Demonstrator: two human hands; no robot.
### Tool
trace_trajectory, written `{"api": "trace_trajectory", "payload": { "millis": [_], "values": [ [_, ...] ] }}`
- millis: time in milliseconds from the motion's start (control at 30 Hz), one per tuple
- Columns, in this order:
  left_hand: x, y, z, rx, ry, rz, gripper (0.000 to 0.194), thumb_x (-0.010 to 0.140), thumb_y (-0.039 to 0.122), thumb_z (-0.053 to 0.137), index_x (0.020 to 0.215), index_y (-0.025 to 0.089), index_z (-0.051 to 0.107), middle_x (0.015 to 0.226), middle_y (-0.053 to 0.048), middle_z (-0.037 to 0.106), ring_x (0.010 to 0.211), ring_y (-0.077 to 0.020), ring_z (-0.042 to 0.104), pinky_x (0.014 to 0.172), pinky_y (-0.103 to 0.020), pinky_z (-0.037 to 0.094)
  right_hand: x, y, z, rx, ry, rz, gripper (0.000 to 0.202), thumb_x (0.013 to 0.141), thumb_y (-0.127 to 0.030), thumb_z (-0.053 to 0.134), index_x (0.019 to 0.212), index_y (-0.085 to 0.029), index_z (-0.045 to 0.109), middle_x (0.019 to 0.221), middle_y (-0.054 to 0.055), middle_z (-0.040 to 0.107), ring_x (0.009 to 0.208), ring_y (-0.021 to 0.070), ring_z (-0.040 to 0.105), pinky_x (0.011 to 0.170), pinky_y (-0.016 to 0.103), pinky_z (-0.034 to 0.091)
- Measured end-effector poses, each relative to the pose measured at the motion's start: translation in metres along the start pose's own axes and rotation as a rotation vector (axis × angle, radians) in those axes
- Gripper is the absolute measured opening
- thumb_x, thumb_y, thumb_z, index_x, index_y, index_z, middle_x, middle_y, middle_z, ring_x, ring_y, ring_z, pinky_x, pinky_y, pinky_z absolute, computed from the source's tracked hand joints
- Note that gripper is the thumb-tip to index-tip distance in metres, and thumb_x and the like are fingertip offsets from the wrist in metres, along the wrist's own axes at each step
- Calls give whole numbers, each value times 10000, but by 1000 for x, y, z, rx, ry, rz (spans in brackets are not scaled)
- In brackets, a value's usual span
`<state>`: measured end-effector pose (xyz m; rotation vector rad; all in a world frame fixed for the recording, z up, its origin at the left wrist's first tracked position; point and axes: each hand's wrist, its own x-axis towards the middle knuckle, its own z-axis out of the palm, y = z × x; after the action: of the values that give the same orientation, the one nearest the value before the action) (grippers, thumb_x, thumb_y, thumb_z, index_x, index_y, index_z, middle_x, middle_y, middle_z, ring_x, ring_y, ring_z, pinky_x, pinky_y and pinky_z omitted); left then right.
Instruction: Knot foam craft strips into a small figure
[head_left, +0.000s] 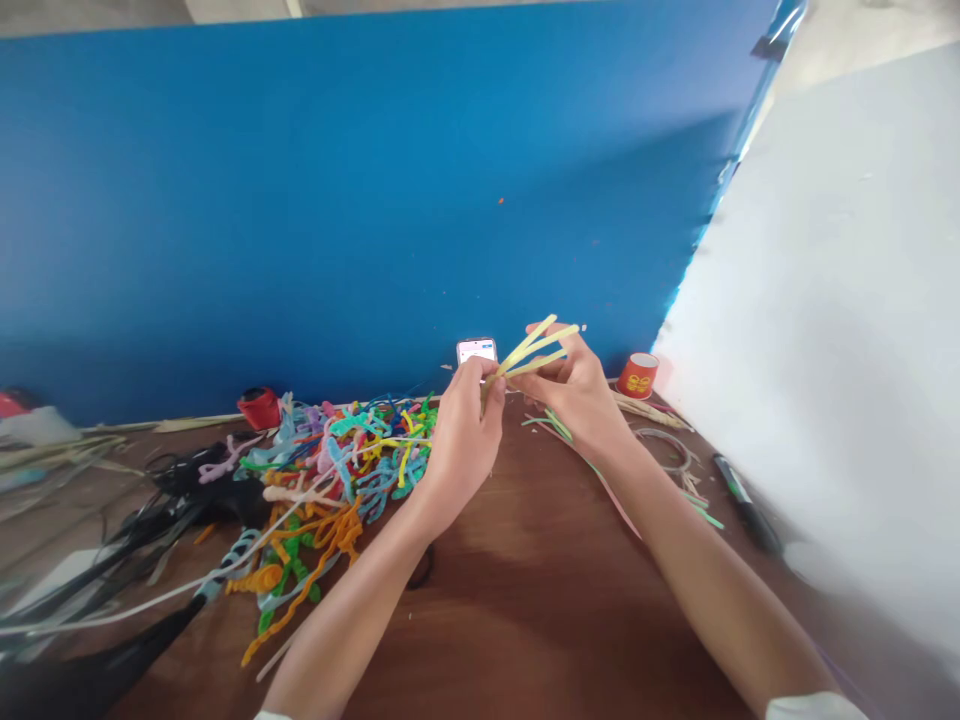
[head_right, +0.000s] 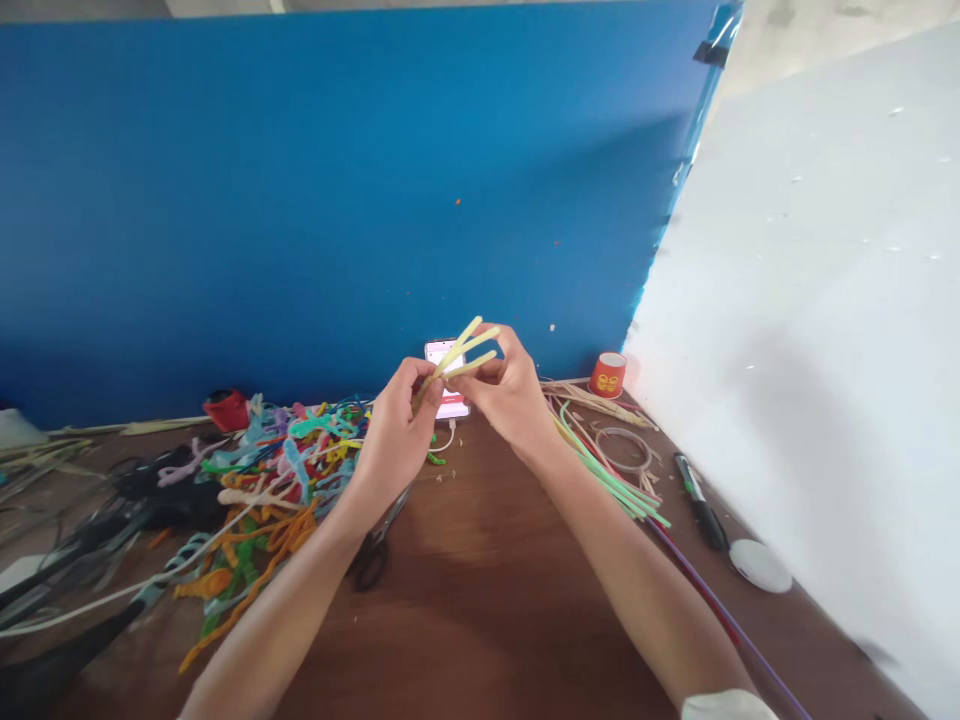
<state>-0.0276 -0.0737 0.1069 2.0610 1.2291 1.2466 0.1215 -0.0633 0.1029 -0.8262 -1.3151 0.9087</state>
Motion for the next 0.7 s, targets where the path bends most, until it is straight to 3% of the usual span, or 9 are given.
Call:
{"api": "trace_trajectory", "payload": {
  "millis": [67, 167, 267, 467, 700],
  "values": [
    [1, -1, 0, -9, -17, -18, 174, 985, 335, 436, 933, 194, 523, 769, 0, 527, 638, -118, 430, 587, -251, 315, 1, -2, -2, -7, -11, 46, 571, 695, -306, 778, 1179, -233, 482, 679, -56, 643, 562, 114, 554, 539, 254, 428],
    [5, -4, 0, -148, -77, -82, 209, 955, 380, 485, 886, 189, 536, 700, 24, 497, 578, -100, 390, 542, -244, 297, 0, -6, -12, -85, -43, 2, 432, 731, -262, 735, 1099, -224, 514, 695, -47, 639, 598, 120, 589, 565, 255, 446],
    [6, -5, -1, -351, -179, -149, 238, 935, 400, 513, 833, 184, 520, 626, 47, 452, 519, -81, 343, 501, -239, 263, -1, -12, -25, -187, -184, -67, 240, 828, -236, 641, 1050, -218, 554, 755, -22, 658, 650, 121, 621, 606, 258, 473],
    [7, -1, -6, -462, -238, -245, 205, 890, 340, 558, 772, 181, 504, 580, 60, 414, 478, -56, 303, 474, -227, 210, -3, -18, -47, -454, -251, -370, 357, 895, -255, 626, 1252, -259, 606, 866, 5, 696, 759, 143, 641, 680, 277, 500],
    [9, -3, -8, -491, -355, -246, 308, 856, 415, 619, 718, 166, 501, 590, 54, 427, 505, -51, 328, 491, -218, 223, 2, -7, -51, -738, -415, -611, 222, 955, -299, 592, 1095, -273, 762, 934, 38, 755, 820, 160, 668, 729, 294, 487]
  ]
}}
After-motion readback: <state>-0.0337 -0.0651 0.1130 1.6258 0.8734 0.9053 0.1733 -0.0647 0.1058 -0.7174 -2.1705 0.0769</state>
